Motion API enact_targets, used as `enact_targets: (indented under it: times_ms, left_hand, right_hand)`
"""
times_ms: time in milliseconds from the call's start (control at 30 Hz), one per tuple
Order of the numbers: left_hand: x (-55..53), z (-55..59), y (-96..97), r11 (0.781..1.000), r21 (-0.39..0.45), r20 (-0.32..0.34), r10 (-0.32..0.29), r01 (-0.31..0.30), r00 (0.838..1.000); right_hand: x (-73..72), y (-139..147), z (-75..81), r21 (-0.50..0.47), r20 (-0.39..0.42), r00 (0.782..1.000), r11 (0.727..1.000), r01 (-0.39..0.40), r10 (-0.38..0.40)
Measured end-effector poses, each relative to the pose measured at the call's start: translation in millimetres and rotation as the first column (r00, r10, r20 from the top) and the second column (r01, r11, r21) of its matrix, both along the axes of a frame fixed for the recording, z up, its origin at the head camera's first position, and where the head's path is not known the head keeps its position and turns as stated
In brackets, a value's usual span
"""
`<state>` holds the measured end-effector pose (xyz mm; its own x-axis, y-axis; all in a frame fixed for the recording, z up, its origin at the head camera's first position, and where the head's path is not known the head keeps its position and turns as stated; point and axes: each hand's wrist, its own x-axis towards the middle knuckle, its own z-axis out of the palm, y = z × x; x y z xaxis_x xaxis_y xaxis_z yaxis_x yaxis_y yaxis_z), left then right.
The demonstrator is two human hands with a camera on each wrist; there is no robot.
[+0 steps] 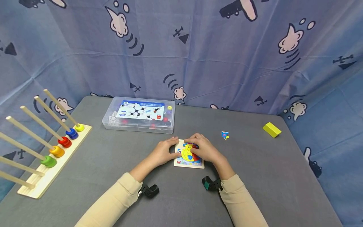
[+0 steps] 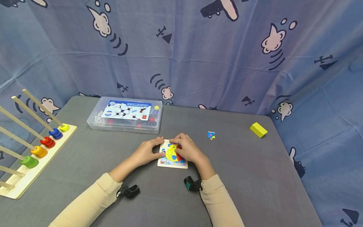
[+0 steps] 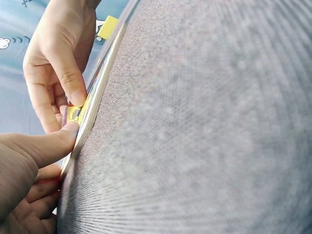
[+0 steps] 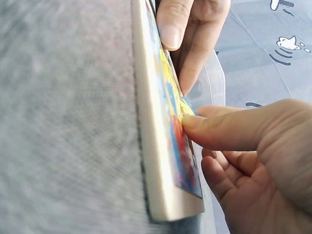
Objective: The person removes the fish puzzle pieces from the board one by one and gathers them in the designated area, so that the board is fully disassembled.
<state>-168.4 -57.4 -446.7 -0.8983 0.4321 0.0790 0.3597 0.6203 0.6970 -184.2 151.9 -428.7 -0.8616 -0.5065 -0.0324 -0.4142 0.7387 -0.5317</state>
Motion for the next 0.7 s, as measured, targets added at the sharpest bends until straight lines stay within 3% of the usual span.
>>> enact_targets:
  times_ms: [300,700]
  left_hand:
    - [1.0,0.5,0.7,1.000,-0.007,0.011,0.005,-0.004,1.000]
    - [1.9,-0.6,0.8,1.000,-0.009,-0.016,0.012,-0.012,1.000]
  right_hand:
    - [-2.5,14.4,10.5,-0.002,-0.020,1.000,1.000,0.020,-0.020]
    - [-4.9,88.8,13.0,-0.041,-0.117,0.983,0.990,0.137,-0.141]
